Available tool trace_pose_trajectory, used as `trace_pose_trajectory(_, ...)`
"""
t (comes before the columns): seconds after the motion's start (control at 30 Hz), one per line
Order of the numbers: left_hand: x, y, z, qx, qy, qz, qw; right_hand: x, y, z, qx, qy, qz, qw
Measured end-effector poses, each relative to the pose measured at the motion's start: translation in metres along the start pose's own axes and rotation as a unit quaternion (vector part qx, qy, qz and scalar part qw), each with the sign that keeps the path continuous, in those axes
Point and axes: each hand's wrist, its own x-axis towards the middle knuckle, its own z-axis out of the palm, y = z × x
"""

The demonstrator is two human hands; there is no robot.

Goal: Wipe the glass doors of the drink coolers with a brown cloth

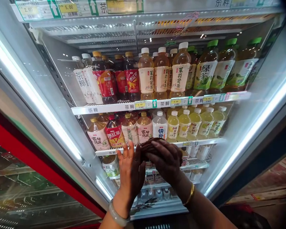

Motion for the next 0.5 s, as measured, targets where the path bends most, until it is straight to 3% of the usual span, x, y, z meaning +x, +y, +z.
trace_pose_trajectory(0.1, 0.005, 0.008, 0.004, 0.000, -0.011, -0.001, 1.000, -0.016, 0.014, -0.015, -0.032, 0.009, 0.029, 0.999)
trace_pose_trajectory(0.23, 0.006, 0.020, 0.015, -0.013, 0.000, 0.022, 1.000, -0.038, 0.007, -0.012, -0.014, 0.007, 0.027, 1.000)
trace_pose_trajectory(0.37, 0.011, 0.027, 0.021, -0.027, 0.018, 0.008, 0.999, -0.015, 0.009, -0.008, -0.001, 0.005, 0.002, 1.000)
trace_pose_trajectory(0.5, 0.013, 0.031, 0.023, -0.023, 0.016, 0.016, 0.999, -0.012, 0.031, -0.025, -0.027, 0.003, 0.039, 0.999)
